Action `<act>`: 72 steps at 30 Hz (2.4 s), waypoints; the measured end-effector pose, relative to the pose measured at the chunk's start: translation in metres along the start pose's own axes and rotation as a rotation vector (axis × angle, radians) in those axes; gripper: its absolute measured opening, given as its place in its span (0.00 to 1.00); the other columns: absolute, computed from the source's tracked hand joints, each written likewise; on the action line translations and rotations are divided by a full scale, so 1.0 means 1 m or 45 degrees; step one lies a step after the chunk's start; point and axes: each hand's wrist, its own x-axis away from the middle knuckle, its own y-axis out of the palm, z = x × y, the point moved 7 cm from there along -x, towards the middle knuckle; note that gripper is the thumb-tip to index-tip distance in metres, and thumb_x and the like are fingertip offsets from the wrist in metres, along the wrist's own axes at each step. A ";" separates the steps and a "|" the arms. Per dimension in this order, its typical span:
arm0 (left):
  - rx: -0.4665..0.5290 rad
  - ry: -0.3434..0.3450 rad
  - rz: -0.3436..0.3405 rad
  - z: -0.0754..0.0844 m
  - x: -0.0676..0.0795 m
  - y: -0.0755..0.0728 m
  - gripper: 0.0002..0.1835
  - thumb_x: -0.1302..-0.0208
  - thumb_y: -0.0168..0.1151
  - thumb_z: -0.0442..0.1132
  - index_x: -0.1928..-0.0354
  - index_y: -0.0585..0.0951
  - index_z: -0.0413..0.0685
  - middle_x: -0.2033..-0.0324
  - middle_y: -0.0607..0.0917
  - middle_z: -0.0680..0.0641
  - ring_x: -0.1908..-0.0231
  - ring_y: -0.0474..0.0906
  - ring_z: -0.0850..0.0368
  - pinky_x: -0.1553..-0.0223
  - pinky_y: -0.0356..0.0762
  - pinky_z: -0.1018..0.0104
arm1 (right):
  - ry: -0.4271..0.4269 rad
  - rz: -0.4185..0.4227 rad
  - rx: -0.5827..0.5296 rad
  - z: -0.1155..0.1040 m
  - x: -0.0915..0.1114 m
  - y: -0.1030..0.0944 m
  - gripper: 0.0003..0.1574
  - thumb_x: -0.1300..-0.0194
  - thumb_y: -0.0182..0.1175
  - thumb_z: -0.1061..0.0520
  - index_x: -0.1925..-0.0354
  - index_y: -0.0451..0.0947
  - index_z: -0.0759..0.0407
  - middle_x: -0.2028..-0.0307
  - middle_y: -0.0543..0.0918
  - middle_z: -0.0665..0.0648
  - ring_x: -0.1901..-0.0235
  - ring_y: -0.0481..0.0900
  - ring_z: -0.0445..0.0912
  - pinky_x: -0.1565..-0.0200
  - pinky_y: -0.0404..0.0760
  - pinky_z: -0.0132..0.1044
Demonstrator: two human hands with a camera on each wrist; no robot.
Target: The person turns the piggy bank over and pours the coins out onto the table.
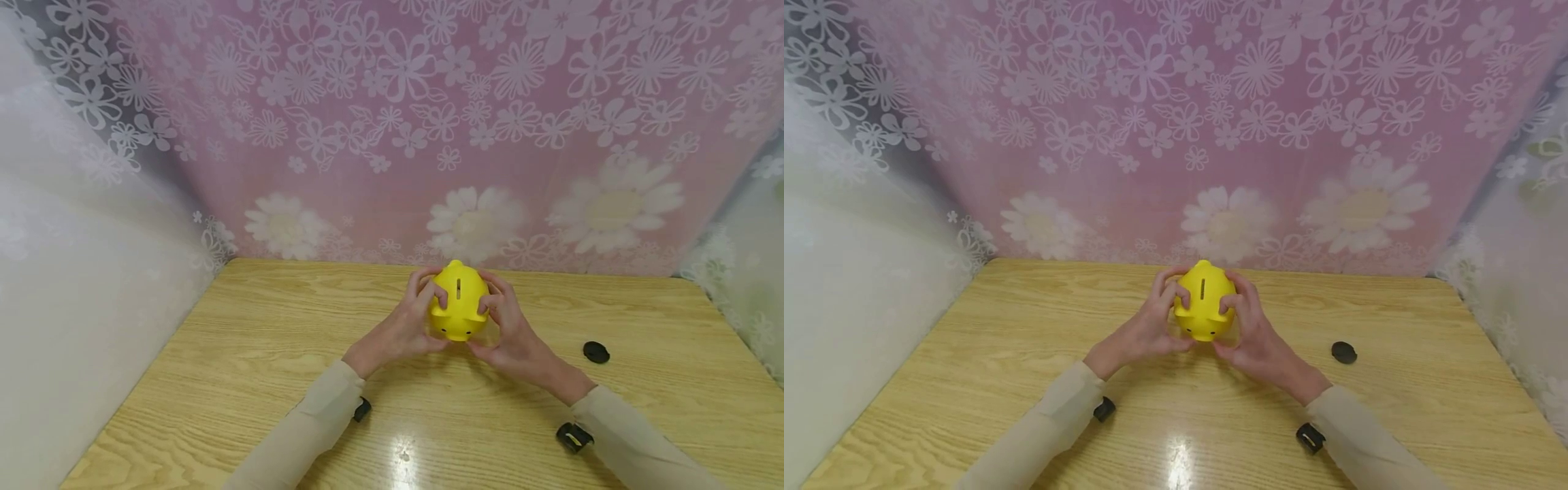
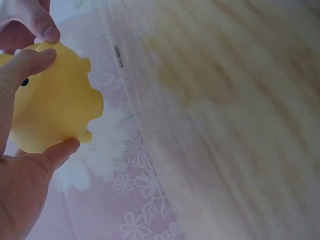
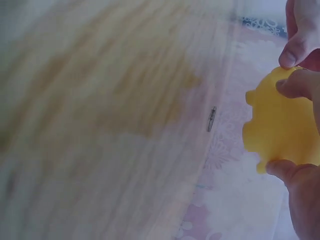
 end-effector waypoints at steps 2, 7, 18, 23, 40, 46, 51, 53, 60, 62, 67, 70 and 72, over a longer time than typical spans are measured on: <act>-0.033 0.023 0.012 0.002 0.000 -0.001 0.35 0.55 0.82 0.28 0.55 0.64 0.48 0.28 0.53 0.33 0.27 0.61 0.34 0.38 0.81 0.52 | -0.053 0.018 0.053 -0.003 0.000 -0.001 0.43 0.65 0.77 0.81 0.56 0.62 0.68 0.28 0.54 0.77 0.29 0.59 0.77 0.34 0.74 0.51; -0.116 0.069 0.029 0.007 0.001 -0.001 0.35 0.55 0.82 0.28 0.55 0.64 0.47 0.29 0.54 0.31 0.25 0.57 0.35 0.36 0.79 0.49 | -0.114 0.029 0.133 -0.008 -0.001 -0.001 0.43 0.65 0.78 0.79 0.56 0.62 0.66 0.29 0.55 0.78 0.29 0.60 0.72 0.24 0.54 0.28; 0.071 -0.121 -0.006 -0.005 0.006 -0.008 0.41 0.44 0.79 0.42 0.34 0.64 0.56 0.23 0.59 0.49 0.30 0.70 0.49 0.39 0.81 0.56 | 0.212 0.026 -0.134 0.006 0.002 -0.009 0.48 0.52 0.76 0.74 0.39 0.60 0.67 0.24 0.60 0.66 0.31 0.69 0.70 0.46 0.86 0.50; 0.240 -0.370 -0.034 -0.017 0.006 -0.005 0.44 0.33 0.66 0.61 0.23 0.51 0.80 0.30 0.73 0.51 0.47 0.80 0.56 0.48 0.84 0.58 | 0.587 -0.063 -0.296 0.018 0.002 -0.009 0.50 0.33 0.68 0.61 0.24 0.50 0.53 0.27 0.64 0.69 0.37 0.75 0.66 0.48 0.84 0.33; 0.443 -0.621 -0.318 -0.032 0.010 0.008 0.39 0.26 0.52 0.66 0.23 0.43 0.83 0.32 0.76 0.34 0.66 0.89 0.47 0.61 0.88 0.56 | 1.028 -0.292 -0.469 0.033 0.011 0.003 0.52 0.26 0.60 0.39 0.20 0.44 0.51 0.25 0.60 0.74 0.34 0.74 0.67 0.47 0.87 0.51; 0.532 -0.650 -0.329 -0.032 0.010 0.009 0.38 0.25 0.56 0.59 0.24 0.45 0.83 0.31 0.74 0.33 0.63 0.89 0.53 0.60 0.89 0.53 | 1.044 -0.336 -0.554 0.031 0.009 0.005 0.52 0.26 0.60 0.40 0.19 0.43 0.50 0.23 0.54 0.73 0.41 0.82 0.63 0.52 0.88 0.52; 0.545 -0.665 -0.330 -0.032 0.010 0.008 0.39 0.26 0.58 0.59 0.24 0.46 0.83 0.29 0.71 0.34 0.61 0.88 0.56 0.58 0.89 0.53 | 1.035 -0.335 -0.539 0.030 0.009 0.004 0.51 0.26 0.60 0.41 0.20 0.44 0.51 0.24 0.54 0.74 0.40 0.81 0.64 0.51 0.88 0.51; 0.538 -0.667 -0.333 -0.032 0.011 0.008 0.39 0.26 0.58 0.59 0.24 0.46 0.83 0.29 0.72 0.34 0.62 0.89 0.56 0.58 0.89 0.53 | 1.038 -0.336 -0.532 0.030 0.009 0.005 0.51 0.26 0.60 0.41 0.20 0.44 0.52 0.24 0.55 0.74 0.41 0.81 0.64 0.51 0.88 0.50; 0.505 -0.645 -0.322 -0.030 0.010 0.006 0.39 0.27 0.59 0.60 0.24 0.47 0.82 0.30 0.73 0.34 0.59 0.89 0.53 0.57 0.88 0.55 | 1.034 -0.338 -0.514 0.029 0.008 0.004 0.52 0.27 0.61 0.40 0.20 0.45 0.51 0.24 0.55 0.73 0.41 0.81 0.64 0.50 0.88 0.50; 0.486 -0.609 -0.303 -0.028 0.009 0.004 0.41 0.29 0.62 0.58 0.24 0.48 0.80 0.28 0.70 0.35 0.56 0.89 0.52 0.55 0.87 0.59 | 1.004 -0.327 -0.500 0.028 0.007 0.001 0.53 0.28 0.64 0.42 0.20 0.45 0.51 0.23 0.54 0.71 0.38 0.78 0.67 0.48 0.87 0.51; 0.471 -0.469 -0.212 -0.021 0.004 -0.002 0.43 0.36 0.72 0.48 0.27 0.55 0.70 0.24 0.63 0.41 0.48 0.86 0.49 0.49 0.86 0.63 | 0.839 -0.245 -0.503 0.024 0.002 -0.005 0.51 0.34 0.71 0.53 0.25 0.51 0.51 0.23 0.51 0.65 0.31 0.69 0.71 0.44 0.86 0.50; 0.487 -0.390 -0.147 -0.016 0.002 -0.004 0.43 0.41 0.77 0.42 0.30 0.60 0.66 0.24 0.61 0.46 0.39 0.81 0.44 0.44 0.84 0.60 | 0.710 -0.190 -0.515 0.020 0.000 -0.006 0.50 0.39 0.73 0.62 0.30 0.53 0.53 0.22 0.49 0.61 0.28 0.64 0.72 0.40 0.82 0.53; 0.480 -0.333 -0.108 -0.013 0.002 -0.006 0.42 0.43 0.78 0.39 0.33 0.62 0.63 0.23 0.59 0.48 0.34 0.76 0.42 0.40 0.82 0.56 | 0.607 -0.153 -0.482 0.017 -0.001 -0.008 0.49 0.42 0.74 0.66 0.33 0.54 0.55 0.21 0.48 0.61 0.27 0.62 0.72 0.39 0.79 0.58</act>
